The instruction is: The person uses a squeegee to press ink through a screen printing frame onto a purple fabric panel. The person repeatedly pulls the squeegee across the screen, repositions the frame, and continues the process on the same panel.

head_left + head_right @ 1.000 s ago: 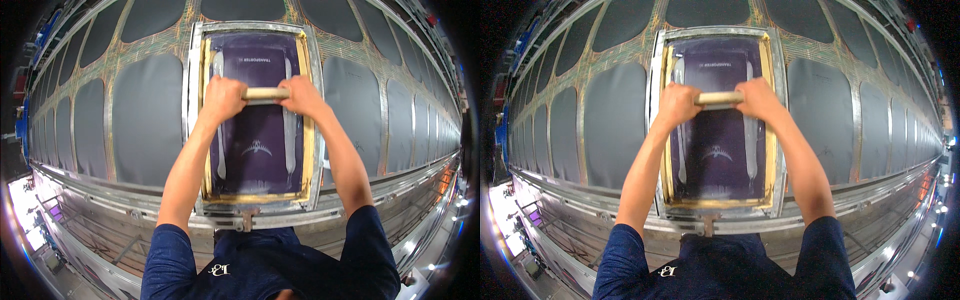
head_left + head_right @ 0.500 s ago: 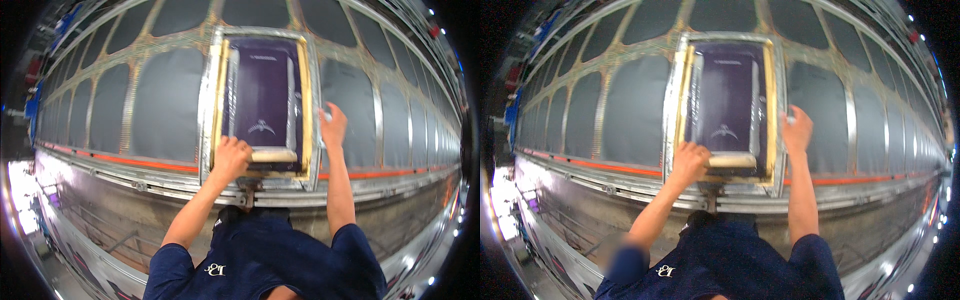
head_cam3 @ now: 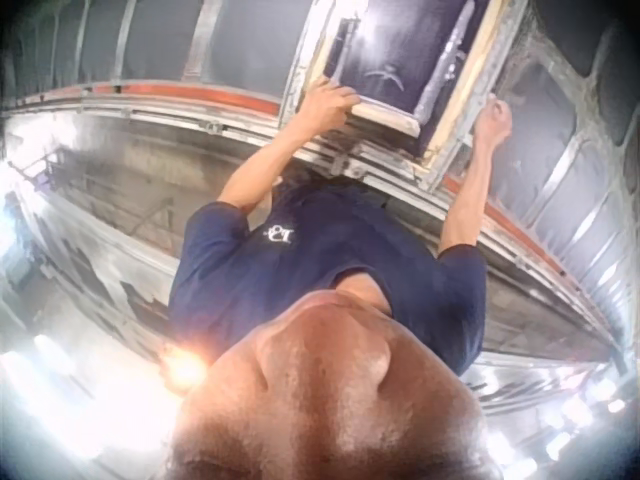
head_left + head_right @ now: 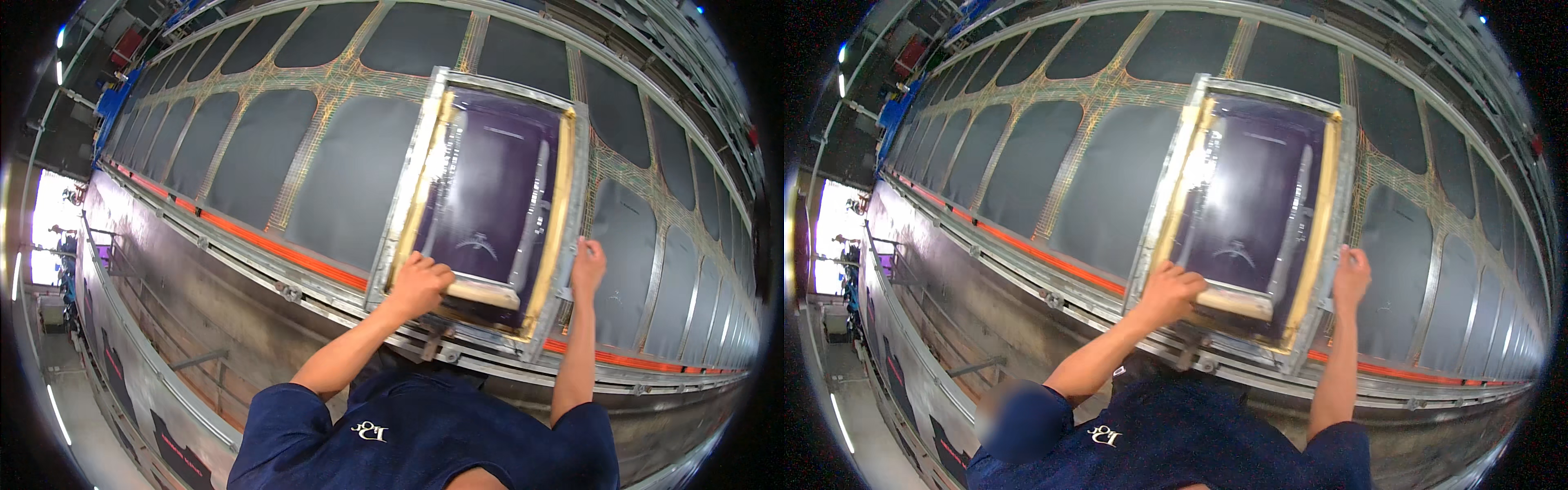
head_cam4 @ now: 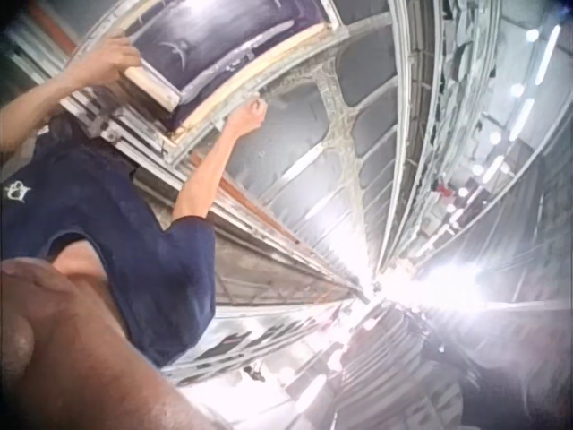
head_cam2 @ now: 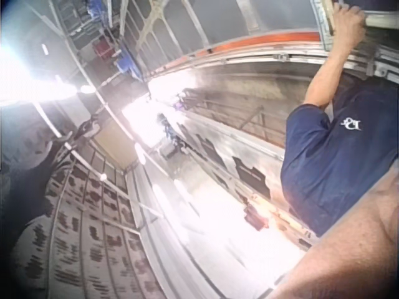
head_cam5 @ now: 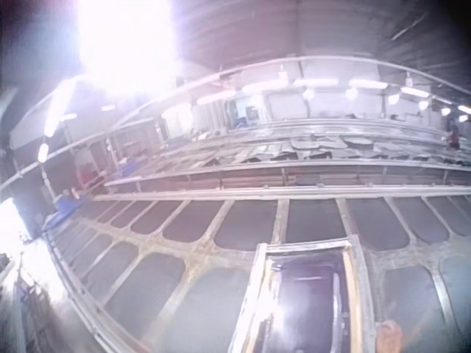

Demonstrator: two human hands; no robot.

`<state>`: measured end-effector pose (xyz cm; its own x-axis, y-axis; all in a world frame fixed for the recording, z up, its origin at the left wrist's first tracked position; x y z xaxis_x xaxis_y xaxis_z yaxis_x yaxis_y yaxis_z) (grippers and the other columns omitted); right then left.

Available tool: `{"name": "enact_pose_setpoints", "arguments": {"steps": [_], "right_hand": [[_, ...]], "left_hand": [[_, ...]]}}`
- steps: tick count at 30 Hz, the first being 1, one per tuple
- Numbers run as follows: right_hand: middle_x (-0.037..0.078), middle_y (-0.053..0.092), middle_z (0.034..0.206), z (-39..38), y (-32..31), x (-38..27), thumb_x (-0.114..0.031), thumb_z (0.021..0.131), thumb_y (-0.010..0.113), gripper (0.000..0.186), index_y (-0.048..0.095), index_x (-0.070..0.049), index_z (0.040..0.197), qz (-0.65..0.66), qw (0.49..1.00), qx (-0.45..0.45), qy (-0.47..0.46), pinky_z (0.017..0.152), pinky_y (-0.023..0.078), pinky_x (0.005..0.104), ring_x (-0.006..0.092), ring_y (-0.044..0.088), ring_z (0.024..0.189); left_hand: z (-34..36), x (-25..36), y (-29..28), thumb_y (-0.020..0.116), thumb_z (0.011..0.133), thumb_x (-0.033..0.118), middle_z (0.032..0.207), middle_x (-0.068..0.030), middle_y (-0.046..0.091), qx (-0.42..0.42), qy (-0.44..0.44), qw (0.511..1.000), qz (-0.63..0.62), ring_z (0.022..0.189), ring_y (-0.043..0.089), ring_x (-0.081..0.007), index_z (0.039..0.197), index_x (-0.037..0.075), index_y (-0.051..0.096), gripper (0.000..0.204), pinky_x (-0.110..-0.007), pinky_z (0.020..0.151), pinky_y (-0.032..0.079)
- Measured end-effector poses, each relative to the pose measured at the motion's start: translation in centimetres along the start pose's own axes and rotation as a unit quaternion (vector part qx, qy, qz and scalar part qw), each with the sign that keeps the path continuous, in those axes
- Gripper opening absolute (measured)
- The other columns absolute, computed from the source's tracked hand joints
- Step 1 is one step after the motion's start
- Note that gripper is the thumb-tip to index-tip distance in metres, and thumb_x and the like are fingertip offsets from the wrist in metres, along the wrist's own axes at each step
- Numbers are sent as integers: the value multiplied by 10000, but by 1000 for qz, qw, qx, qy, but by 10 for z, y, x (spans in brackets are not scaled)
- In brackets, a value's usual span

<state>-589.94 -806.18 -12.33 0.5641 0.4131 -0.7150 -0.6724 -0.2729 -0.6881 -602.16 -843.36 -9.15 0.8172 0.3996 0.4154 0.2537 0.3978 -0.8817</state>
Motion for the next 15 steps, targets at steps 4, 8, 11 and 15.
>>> {"name": "enact_pose_setpoints", "arguments": {"steps": [4, 8, 11, 15], "right_hand": [[152, 654, 796, -63, 100, -78, -235, 962, 691, 235, 650, -15, 887, 83, 996, -9, -14, 734, 492, 374, 214, 592, 731], [204, 676, 843, -112, 185, -146, -281, 955, 671, 251, 633, -43, 887, 98, 995, -15, -31, 743, 502, 456, 441, 672, 850], [198, 649, 761, -125, 209, -171, -299, 954, 668, 273, 624, -43, 869, 95, 995, -5, -24, 683, 486, 441, 413, 664, 746], [151, 599, 678, -130, 210, -179, -303, 960, 665, 279, 629, -39, 878, 65, 998, -2, 5, 642, 456, 398, 255, 579, 636]], "left_hand": [[-36, -110, -55, 772, 617, 87, 887, 17, 719, -8, 1, 999, 44, 815, 657, -231, 873, 160, 716, 272, -389, 794, 439], [-82, -195, -117, 795, 564, 53, 995, 17, 757, -7, 11, 998, 68, 832, 666, -231, 978, 150, 739, 429, -397, 803, 450], [-119, -206, -140, 801, 555, 70, 1010, 27, 753, 0, 30, 993, 114, 803, 635, -212, 976, 152, 731, 434, -383, 763, 429], [-153, -201, -139, 700, 683, 65, 967, 21, 716, 9, 53, 993, 103, 749, 594, -203, 959, 125, 688, 283, -370, 747, 410]]}}
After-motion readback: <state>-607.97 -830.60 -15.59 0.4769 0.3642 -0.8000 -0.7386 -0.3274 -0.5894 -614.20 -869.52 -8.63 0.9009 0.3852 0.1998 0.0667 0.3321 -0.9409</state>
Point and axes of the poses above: each hand's wrist, its own z-axis towards the middle knuckle, its own y-axis out of the palm, x = y × z, the point moved 5 cm from there along z, towards the middle knuckle
